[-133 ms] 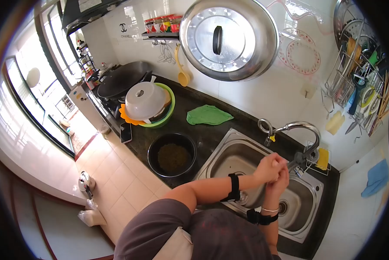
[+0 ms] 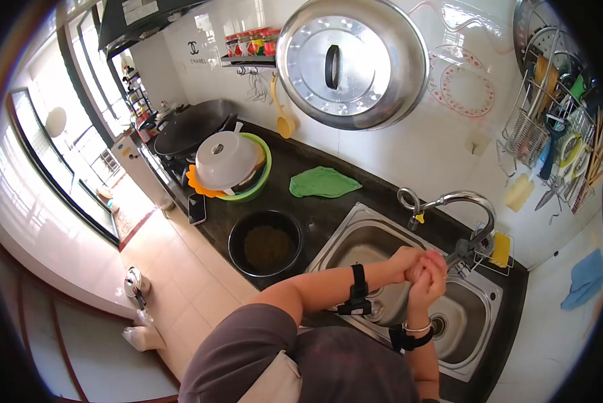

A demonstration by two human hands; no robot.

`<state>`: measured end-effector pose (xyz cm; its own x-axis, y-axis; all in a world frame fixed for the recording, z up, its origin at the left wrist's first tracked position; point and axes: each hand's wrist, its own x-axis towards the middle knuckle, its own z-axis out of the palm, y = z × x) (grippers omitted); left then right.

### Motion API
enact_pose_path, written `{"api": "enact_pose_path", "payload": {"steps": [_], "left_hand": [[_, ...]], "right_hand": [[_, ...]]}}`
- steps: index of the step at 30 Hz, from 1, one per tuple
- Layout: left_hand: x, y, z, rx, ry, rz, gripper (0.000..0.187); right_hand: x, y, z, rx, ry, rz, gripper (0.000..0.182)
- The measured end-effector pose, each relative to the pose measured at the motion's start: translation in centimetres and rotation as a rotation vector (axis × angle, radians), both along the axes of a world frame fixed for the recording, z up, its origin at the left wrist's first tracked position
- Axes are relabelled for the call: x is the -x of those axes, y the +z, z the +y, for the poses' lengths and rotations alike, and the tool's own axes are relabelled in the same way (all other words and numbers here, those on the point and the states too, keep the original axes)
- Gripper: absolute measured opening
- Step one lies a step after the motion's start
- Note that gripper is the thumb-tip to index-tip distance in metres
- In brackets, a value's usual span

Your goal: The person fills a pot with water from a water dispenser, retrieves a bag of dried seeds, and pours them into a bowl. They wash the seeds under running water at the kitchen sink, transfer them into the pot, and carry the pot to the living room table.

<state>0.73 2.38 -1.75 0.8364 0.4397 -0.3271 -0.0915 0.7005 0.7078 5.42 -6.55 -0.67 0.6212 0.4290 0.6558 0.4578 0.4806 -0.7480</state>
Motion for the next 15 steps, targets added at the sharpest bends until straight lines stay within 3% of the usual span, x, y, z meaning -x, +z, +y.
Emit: {"api": "enact_pose_path", "payload": {"steps": [1, 2, 3, 5, 6, 7, 9, 10, 12, 13, 15], "left_hand": [[-0.8, -2.7, 1.2, 0.245, -0.096, -0.155, 0.021], [-0.8, -2.3, 1.8, 0.343, -0.361, -0.406, 0.025], [-0.8, -2.0, 2.2, 0.328, -0.366, -0.402, 0.025], [0.0, 0.1, 1.9, -0.158, -0.523, -0.050, 0.035], [-0.3, -0.1, 2.3, -0.370, -0.642, -0.085, 0.035], [-0.7, -0.4, 2.3, -0.378, -0.640, -0.083, 0.035], [-0.9, 1.3, 1.9, -0.681, -1.024, 0.165, 0.028], [-1.5, 0.5, 1.9, -0.687, -1.020, 0.167, 0.028], [-3.0, -2.0, 1.4, -0.855, -1.231, 0.305, 0.020], [-3.4, -2.8, 1.1, -0.860, -1.230, 0.307, 0.020], [-3.7, -3.9, 0.3, -1.232, -1.190, 0.322, 0.018]], "right_hand": [[0.1, 1.0, -0.3, 0.011, -0.134, -0.458, 0.017], [0.1, 2.1, -0.9, 0.023, -0.100, -0.586, 0.013], [0.1, 1.9, -1.0, 0.008, -0.106, -0.584, 0.013], [0.0, 0.8, -1.5, -0.031, 0.102, -0.800, 0.014], [0.1, -0.1, -1.8, -0.039, 0.100, -0.801, 0.014], [0.3, -1.2, -1.9, -0.020, 0.145, -0.912, 0.014], [0.9, -2.5, -1.6, -0.011, 0.187, -1.025, 0.014], [1.2, -2.8, -1.5, 0.048, 0.162, -1.157, 0.013], [1.6, -4.2, -0.9, 0.142, 0.122, -1.345, 0.012], [1.6, -5.3, -0.8, 0.138, 0.118, -1.347, 0.012], [1.4, -7.7, -0.6, 0.322, 0.085, -1.476, 0.010]]}}
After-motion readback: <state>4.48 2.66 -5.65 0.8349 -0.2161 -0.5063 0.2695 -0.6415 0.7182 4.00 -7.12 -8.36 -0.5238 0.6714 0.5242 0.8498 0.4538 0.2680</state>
